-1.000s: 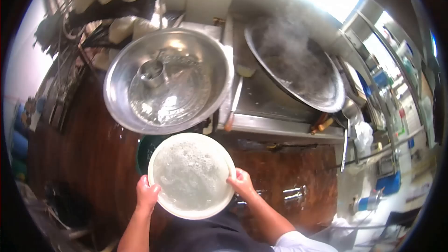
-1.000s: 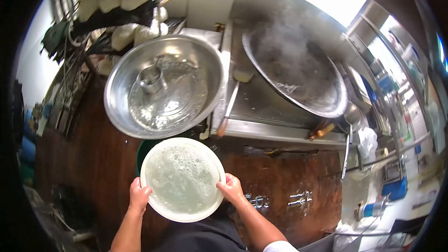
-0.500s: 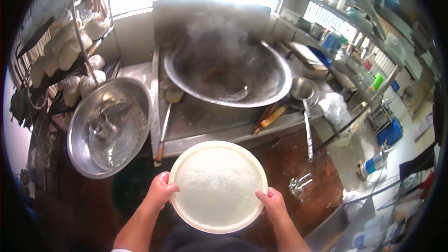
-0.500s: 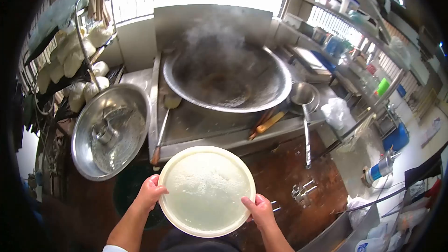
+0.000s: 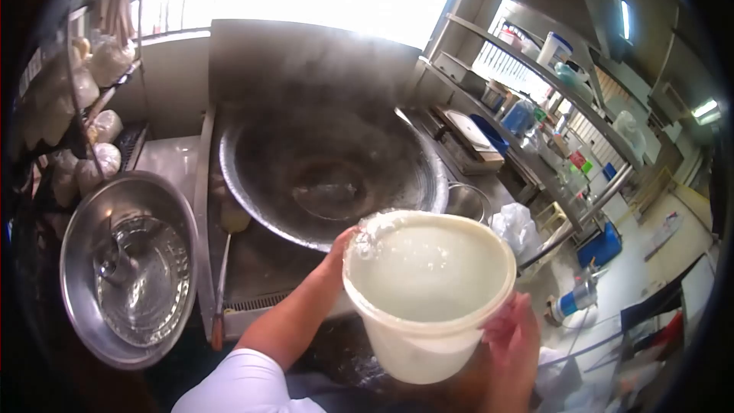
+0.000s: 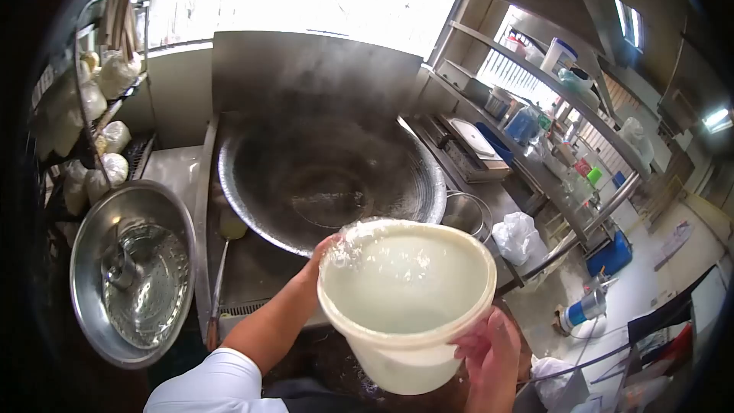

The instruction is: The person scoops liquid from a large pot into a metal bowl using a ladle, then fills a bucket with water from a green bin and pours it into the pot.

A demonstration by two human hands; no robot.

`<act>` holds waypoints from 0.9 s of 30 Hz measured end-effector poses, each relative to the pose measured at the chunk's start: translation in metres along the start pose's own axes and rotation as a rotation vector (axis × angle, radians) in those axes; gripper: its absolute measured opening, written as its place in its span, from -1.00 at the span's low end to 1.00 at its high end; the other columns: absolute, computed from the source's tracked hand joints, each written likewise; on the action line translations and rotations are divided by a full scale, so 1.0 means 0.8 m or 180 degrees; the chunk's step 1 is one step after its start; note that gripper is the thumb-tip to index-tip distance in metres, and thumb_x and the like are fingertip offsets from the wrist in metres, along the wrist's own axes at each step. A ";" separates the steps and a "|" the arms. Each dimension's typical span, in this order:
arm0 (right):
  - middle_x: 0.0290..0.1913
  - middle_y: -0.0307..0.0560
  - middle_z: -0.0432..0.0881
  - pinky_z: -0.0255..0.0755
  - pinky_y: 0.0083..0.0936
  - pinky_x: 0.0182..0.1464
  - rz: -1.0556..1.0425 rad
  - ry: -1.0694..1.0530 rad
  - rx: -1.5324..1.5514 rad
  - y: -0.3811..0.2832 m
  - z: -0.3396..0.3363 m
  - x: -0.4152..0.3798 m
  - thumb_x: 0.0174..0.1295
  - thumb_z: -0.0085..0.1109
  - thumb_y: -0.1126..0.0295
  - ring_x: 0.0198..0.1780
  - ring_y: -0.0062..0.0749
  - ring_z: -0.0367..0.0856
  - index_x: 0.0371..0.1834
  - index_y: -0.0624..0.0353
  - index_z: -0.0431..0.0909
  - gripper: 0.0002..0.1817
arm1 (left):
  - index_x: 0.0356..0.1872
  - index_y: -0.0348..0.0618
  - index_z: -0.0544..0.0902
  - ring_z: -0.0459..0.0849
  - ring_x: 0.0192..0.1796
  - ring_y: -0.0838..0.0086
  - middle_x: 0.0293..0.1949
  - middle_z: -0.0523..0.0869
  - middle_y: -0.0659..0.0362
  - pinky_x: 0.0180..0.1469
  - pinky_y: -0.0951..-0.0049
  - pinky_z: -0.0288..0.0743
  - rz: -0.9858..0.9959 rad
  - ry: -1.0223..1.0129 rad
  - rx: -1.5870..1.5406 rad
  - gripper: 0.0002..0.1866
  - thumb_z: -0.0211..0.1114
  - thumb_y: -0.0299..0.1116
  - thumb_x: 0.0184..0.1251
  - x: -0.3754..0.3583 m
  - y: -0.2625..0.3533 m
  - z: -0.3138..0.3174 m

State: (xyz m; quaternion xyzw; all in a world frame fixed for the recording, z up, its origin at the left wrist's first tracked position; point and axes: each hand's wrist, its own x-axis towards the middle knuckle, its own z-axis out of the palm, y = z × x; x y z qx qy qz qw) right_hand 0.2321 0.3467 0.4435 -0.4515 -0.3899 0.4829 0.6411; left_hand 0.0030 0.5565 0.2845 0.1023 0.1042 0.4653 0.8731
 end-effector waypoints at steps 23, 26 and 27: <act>-0.29 0.02 0.69 0.50 -0.70 -0.54 0.0716 -0.0196 -0.1486 -0.041 0.094 0.284 0.23 0.11 -0.14 -0.35 -0.37 0.73 0.05 0.36 0.44 -0.31 | -0.10 -0.21 0.60 0.65 -0.09 0.08 -0.11 0.68 -0.02 0.05 0.00 0.52 -0.0255 -0.0144 -0.1641 -0.61 0.00 -0.11 0.34 0.238 -0.062 -0.080; -0.33 0.03 0.67 0.51 -0.68 -0.55 0.0886 -0.0208 -0.1478 -0.047 0.109 0.312 0.16 0.20 -0.14 -0.34 -0.35 0.72 -0.02 0.37 0.46 -0.31 | -0.05 -0.24 0.58 0.63 -0.04 0.05 -0.06 0.67 -0.04 0.07 0.01 0.52 -0.0133 -0.0687 -0.1645 -0.57 -0.03 -0.09 0.36 0.232 -0.070 -0.060; -0.35 0.04 0.65 0.51 -0.68 -0.54 0.0981 -0.0213 -0.1526 -0.051 0.116 0.322 0.14 0.23 -0.14 -0.34 -0.34 0.72 -0.05 0.37 0.46 -0.32 | -0.05 -0.24 0.58 0.63 -0.04 0.05 -0.06 0.67 -0.04 0.07 0.01 0.52 -0.0129 -0.0711 -0.1649 -0.57 -0.03 -0.09 0.36 0.226 -0.068 -0.049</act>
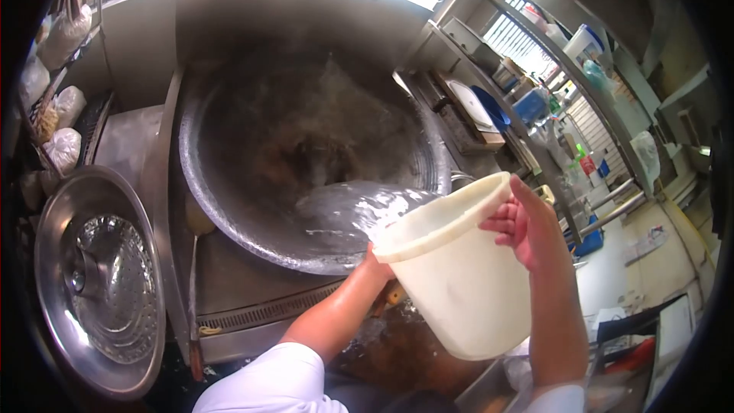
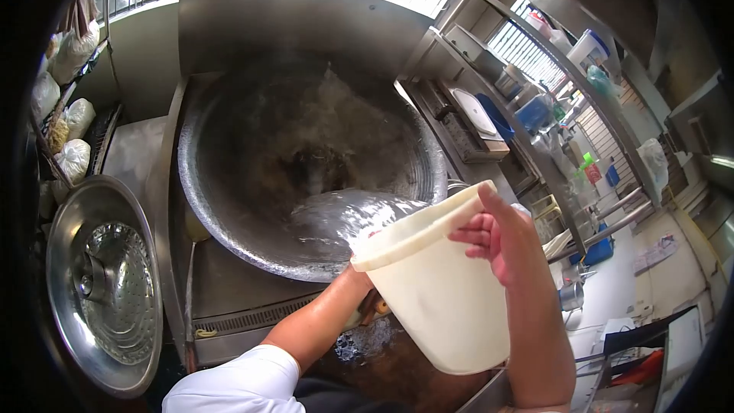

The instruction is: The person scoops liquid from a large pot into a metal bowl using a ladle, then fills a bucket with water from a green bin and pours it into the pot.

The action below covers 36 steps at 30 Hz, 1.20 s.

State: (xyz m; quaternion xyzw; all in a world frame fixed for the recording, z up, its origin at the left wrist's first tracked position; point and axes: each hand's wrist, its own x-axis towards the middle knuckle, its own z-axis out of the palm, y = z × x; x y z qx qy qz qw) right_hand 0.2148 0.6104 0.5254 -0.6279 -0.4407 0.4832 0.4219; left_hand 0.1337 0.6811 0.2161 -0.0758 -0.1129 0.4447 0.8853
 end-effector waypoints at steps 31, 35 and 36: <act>-0.25 0.12 0.68 0.61 -0.55 -0.44 -0.0518 -0.1203 0.0025 0.010 -0.055 -0.244 0.30 0.07 0.10 -0.27 -0.19 0.74 -0.04 0.29 0.44 -0.57 | -0.07 -0.24 0.58 0.64 -0.02 0.10 -0.08 0.67 -0.05 0.16 0.11 0.45 -0.0010 -0.0250 0.0814 -0.58 -0.13 -0.18 0.30 -0.177 -0.115 0.047; -0.21 0.15 0.68 0.62 -0.49 -0.43 -0.0308 -0.2096 0.0525 0.122 -0.101 -0.299 0.31 0.05 0.23 -0.27 -0.16 0.74 -0.03 0.34 0.41 -0.64 | -0.24 -0.21 0.59 0.67 -0.20 0.22 -0.30 0.69 0.09 0.05 0.14 0.52 0.0216 -0.0160 0.1353 -0.65 -0.10 -0.20 0.28 -0.347 -0.109 -0.008; -0.27 0.22 0.67 0.63 -0.44 -0.48 -0.0194 -0.2063 0.0387 0.152 -0.098 -0.300 0.28 0.09 0.15 -0.33 -0.08 0.74 -0.05 0.38 0.37 -0.56 | -0.29 -0.19 0.58 0.67 -0.25 0.25 -0.36 0.68 0.13 0.04 0.14 0.52 0.0485 0.0609 0.1620 -0.67 -0.08 -0.19 0.27 -0.399 -0.118 0.000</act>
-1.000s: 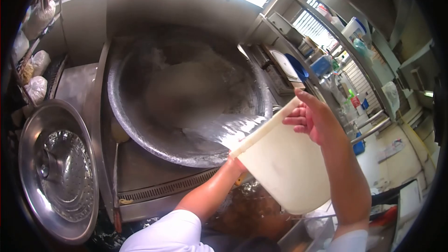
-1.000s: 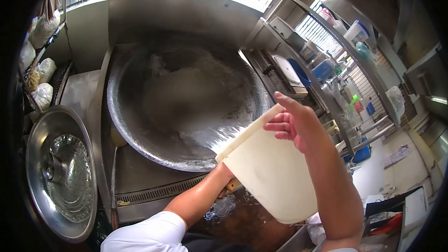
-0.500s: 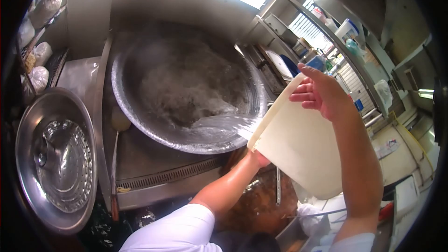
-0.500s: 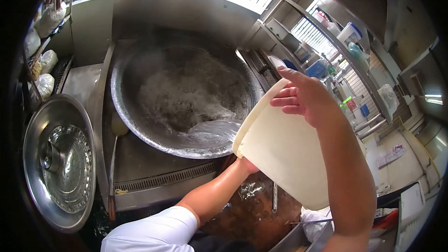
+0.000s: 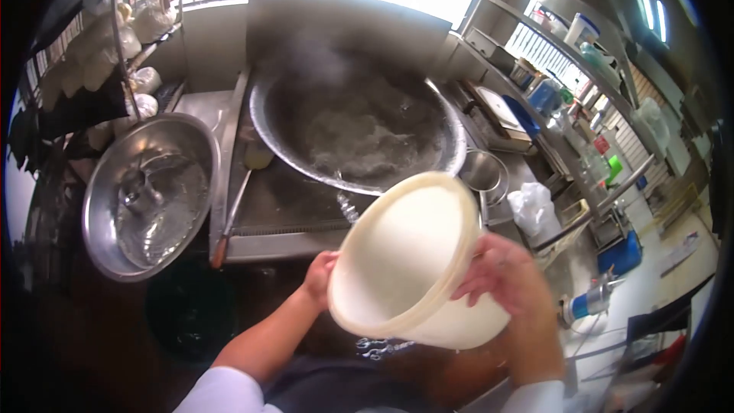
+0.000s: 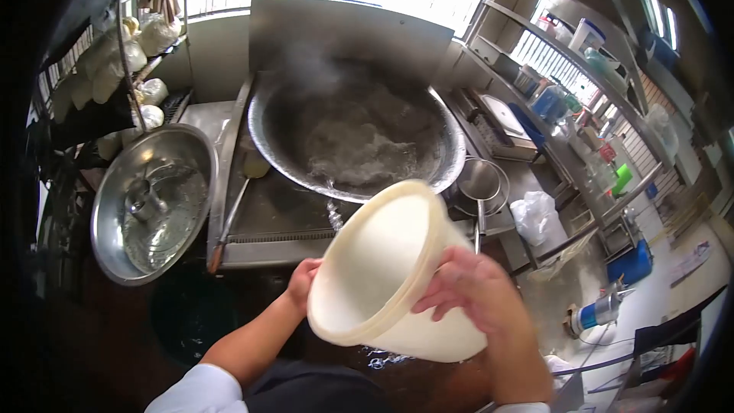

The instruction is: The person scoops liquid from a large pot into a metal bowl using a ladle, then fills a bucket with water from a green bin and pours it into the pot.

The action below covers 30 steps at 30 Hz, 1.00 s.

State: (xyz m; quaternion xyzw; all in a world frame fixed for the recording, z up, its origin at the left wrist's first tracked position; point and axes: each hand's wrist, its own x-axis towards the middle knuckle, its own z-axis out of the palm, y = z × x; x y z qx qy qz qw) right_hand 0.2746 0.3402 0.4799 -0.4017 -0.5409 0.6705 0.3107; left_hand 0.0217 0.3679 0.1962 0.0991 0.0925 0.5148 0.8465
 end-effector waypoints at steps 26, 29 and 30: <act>-0.43 0.06 0.62 0.47 -0.29 -0.25 0.0215 -0.2507 -0.3651 0.383 0.639 0.145 0.11 0.29 0.02 -0.37 -0.16 0.61 -0.38 0.25 0.52 -0.56 | 0.28 -0.18 0.34 0.39 0.27 0.18 0.27 0.43 0.06 0.26 0.00 0.23 0.1833 0.3765 -0.0444 -0.43 -0.04 0.01 0.42 -0.668 -0.035 -0.294; -0.44 0.07 0.63 0.48 -0.28 -0.25 0.0123 -0.2289 -0.3824 0.421 0.654 0.171 0.12 0.27 0.03 -0.35 -0.14 0.64 -0.41 0.26 0.52 -0.57 | 0.32 -0.28 0.27 0.28 0.37 0.19 0.29 0.38 -0.05 0.38 0.30 0.10 0.2255 0.4465 0.1755 -0.35 0.11 -0.04 0.34 -0.646 -0.036 -0.303; -0.45 0.06 0.63 0.48 -0.28 -0.26 0.0228 -0.2199 -0.3805 0.434 0.659 0.179 0.13 0.26 0.03 -0.35 -0.14 0.65 -0.43 0.26 0.52 -0.57 | 0.29 -0.30 0.29 0.28 0.39 0.15 0.30 0.36 -0.12 0.40 0.32 0.10 0.1947 0.4801 0.2711 -0.30 0.19 0.00 0.28 -0.639 -0.050 -0.319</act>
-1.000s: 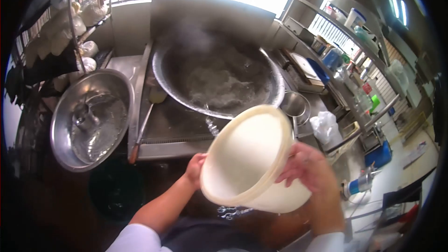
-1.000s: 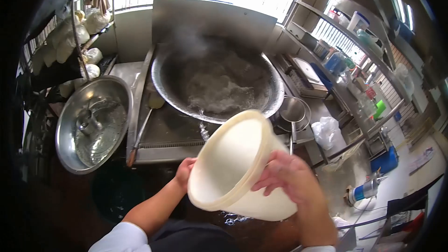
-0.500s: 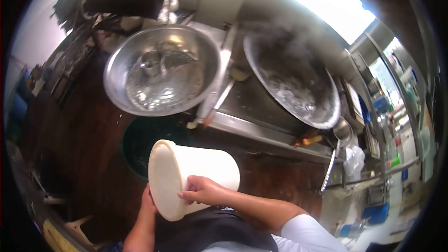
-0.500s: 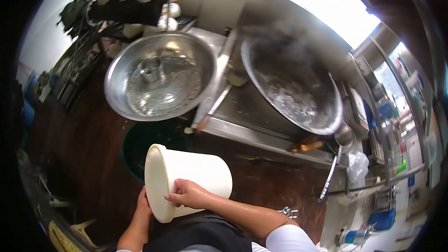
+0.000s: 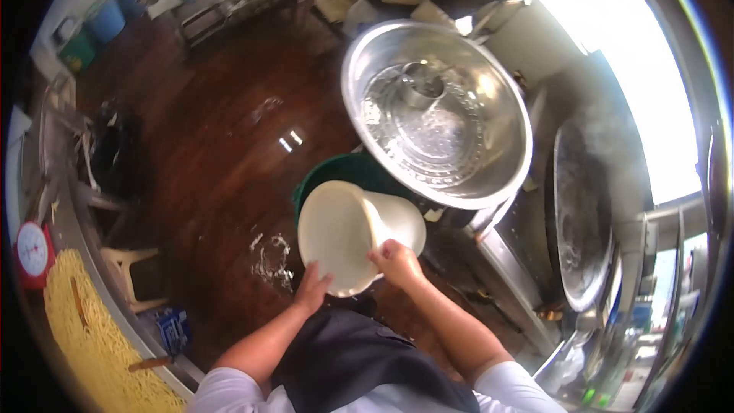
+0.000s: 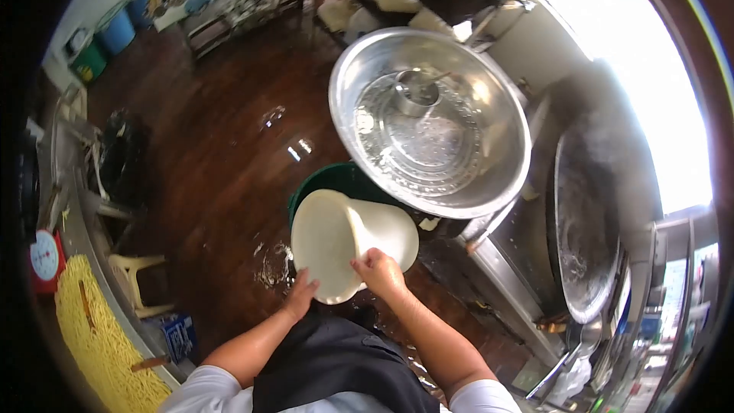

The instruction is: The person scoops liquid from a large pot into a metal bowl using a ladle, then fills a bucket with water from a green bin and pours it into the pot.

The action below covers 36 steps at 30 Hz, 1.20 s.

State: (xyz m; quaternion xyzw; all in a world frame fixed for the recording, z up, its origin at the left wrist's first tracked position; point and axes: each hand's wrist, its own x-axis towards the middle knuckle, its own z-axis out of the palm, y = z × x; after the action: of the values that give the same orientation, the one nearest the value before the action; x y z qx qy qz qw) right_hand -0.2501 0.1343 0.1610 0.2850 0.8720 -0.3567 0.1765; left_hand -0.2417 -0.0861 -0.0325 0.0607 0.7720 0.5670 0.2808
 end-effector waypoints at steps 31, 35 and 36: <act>-0.56 -0.07 0.56 0.45 -0.48 -0.62 0.1306 -0.0675 0.1671 0.041 0.213 0.399 0.18 0.26 0.08 -0.63 -0.39 0.58 -0.42 0.23 0.50 -0.62 | -0.07 -0.30 0.56 0.60 0.03 -0.01 -0.09 0.64 -0.17 0.10 0.11 0.44 -0.1235 0.0478 0.0819 -0.49 0.32 -0.03 0.16 0.250 -0.028 0.032; -0.47 -0.15 0.55 0.48 -0.47 -0.52 0.1347 -0.0647 0.1554 0.054 0.233 0.412 0.11 0.32 0.07 -0.59 -0.41 0.57 -0.25 0.15 0.51 -0.62 | 0.00 -0.27 0.53 0.59 0.06 -0.02 -0.05 0.64 -0.16 0.13 0.08 0.41 -0.1411 0.0559 0.0509 -0.49 0.30 -0.06 0.18 0.258 -0.059 0.042; -0.47 -0.14 0.55 0.49 -0.46 -0.50 0.1283 -0.0719 0.1541 0.057 0.237 0.414 0.11 0.32 0.08 -0.58 -0.40 0.58 -0.25 0.15 0.50 -0.62 | 0.00 -0.27 0.53 0.59 0.06 -0.02 -0.06 0.64 -0.17 0.12 0.10 0.43 -0.1456 0.0535 0.0427 -0.49 0.30 -0.06 0.18 0.259 -0.065 0.045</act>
State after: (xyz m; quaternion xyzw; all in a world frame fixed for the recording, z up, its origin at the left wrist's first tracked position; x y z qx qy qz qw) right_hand -0.4588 0.1469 -0.1620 0.4440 0.6630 -0.5408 0.2661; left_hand -0.3850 0.0113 -0.1627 -0.1445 0.8221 0.4393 0.3320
